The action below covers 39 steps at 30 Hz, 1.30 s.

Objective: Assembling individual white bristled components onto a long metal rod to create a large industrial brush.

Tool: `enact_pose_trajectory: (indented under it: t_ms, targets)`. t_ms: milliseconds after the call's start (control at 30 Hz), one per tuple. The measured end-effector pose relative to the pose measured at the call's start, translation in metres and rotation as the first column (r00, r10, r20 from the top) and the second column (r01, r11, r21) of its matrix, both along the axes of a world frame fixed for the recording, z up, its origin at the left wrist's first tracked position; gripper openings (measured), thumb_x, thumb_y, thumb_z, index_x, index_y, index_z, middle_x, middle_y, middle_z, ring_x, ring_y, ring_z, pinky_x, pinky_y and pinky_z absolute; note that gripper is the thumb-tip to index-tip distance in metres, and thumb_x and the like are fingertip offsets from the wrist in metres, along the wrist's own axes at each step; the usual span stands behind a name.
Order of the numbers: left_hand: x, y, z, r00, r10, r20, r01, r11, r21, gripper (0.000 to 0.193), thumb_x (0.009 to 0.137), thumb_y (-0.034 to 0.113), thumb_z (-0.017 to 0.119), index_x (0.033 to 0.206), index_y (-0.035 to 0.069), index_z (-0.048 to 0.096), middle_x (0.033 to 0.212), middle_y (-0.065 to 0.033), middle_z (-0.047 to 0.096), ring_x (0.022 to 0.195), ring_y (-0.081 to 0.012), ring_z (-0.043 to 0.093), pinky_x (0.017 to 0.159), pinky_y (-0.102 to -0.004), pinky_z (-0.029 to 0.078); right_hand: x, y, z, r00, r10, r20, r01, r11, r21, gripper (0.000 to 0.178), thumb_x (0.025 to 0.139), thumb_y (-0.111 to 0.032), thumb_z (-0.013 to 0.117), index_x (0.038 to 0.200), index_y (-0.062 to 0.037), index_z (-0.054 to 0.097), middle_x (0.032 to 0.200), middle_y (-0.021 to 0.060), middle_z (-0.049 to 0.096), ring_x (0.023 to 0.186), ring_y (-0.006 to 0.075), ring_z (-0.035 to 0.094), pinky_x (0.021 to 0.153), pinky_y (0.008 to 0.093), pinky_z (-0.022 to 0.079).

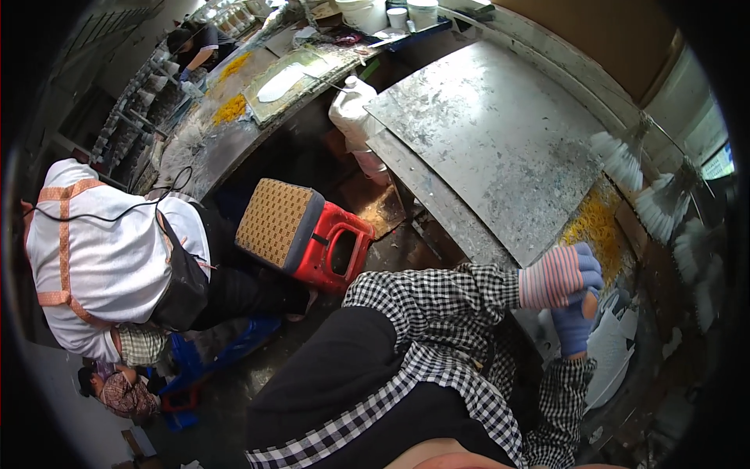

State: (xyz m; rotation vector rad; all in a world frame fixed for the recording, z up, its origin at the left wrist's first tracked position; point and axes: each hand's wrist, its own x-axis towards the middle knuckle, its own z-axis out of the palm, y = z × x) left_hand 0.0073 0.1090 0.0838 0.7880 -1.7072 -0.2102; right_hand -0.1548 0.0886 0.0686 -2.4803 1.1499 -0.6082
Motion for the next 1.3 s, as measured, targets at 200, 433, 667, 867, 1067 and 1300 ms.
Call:
enact_pose_trajectory:
  t_ms: [200, 433, 667, 867, 1067, 1300]
  targets:
    - [0.019, -0.036, 0.036, 0.999, 0.025, 0.041, -0.025, 1.0, -0.015, 0.04, 0.074, 0.004, 0.068, 0.113, 0.015, 0.072, 0.113, -0.0109, 0.066, 0.099, -0.0285, 0.065, 0.085, -0.0392, 0.056, -0.007, -0.04, -0.023, 0.974, 0.217, -0.063, -0.22, 0.974, -0.061, 0.042, 0.095, -0.02, 0.067, 0.13, -0.002, 0.051, 0.119, 0.0147, 0.06, 0.116, 0.0273, 0.059, 0.1, 0.0362, 0.048]
    - [-0.011, -0.063, 0.023, 0.938, -0.149, 0.313, 0.127, 0.988, 0.088, 0.035, 0.076, 0.007, 0.07, 0.11, 0.015, 0.073, 0.108, -0.0046, 0.072, 0.1, -0.0241, 0.069, 0.087, -0.0363, 0.059, -0.012, -0.04, -0.082, 0.961, -0.008, 0.277, 0.038, 0.994, -0.104, 0.045, 0.093, -0.023, 0.069, 0.129, -0.0018, 0.052, 0.117, 0.0122, 0.064, 0.098, 0.0252, 0.068, 0.083, 0.0365, 0.056]
    - [-0.022, -0.018, 0.053, 0.979, -0.136, 0.154, 0.121, 0.987, 0.104, 0.041, 0.077, 0.01, 0.068, 0.118, 0.012, 0.068, 0.119, -0.0063, 0.068, 0.104, -0.0271, 0.068, 0.087, -0.0355, 0.059, -0.026, 0.009, -0.059, 0.976, -0.076, 0.204, 0.068, 0.997, 0.045, 0.05, 0.098, -0.029, 0.061, 0.14, -0.0057, 0.048, 0.126, 0.0102, 0.059, 0.12, 0.0229, 0.059, 0.1, 0.0369, 0.051]
    - [-0.023, -0.023, 0.034, 0.797, -0.189, 0.573, 0.173, 0.981, 0.084, 0.022, 0.074, 0.021, 0.069, 0.093, 0.01, 0.07, 0.092, -0.0055, 0.067, 0.085, -0.027, 0.067, 0.069, -0.0388, 0.057, -0.027, 0.009, -0.102, 0.904, -0.318, 0.286, 0.248, 0.935, 0.253, 0.05, 0.099, -0.034, 0.059, 0.14, -0.0076, 0.049, 0.132, 0.0092, 0.059, 0.121, 0.0223, 0.059, 0.102, 0.0362, 0.049]
    - [-0.049, -0.041, 0.05, 0.771, -0.172, 0.614, 0.156, 0.985, 0.08, 0.022, 0.075, 0.019, 0.071, 0.095, 0.011, 0.071, 0.097, -0.007, 0.068, 0.087, -0.0282, 0.068, 0.071, -0.0389, 0.057, -0.016, -0.009, -0.069, 0.912, -0.225, 0.342, 0.346, 0.869, -0.352, 0.051, 0.098, -0.039, 0.06, 0.138, -0.0082, 0.053, 0.13, 0.0082, 0.06, 0.119, 0.0233, 0.06, 0.1, 0.0391, 0.05]
    - [-0.051, -0.092, 0.033, 0.915, -0.076, 0.395, 0.066, 0.997, 0.037, 0.009, 0.077, 0.01, 0.071, 0.086, 0.009, 0.072, 0.092, -0.0082, 0.066, 0.083, -0.0285, 0.067, 0.073, -0.0393, 0.057, -0.031, -0.039, -0.082, 0.988, -0.076, 0.134, 0.116, 0.938, -0.327, 0.045, 0.088, -0.029, 0.075, 0.123, -0.0047, 0.061, 0.115, 0.0118, 0.064, 0.107, 0.0265, 0.062, 0.092, 0.0418, 0.051]
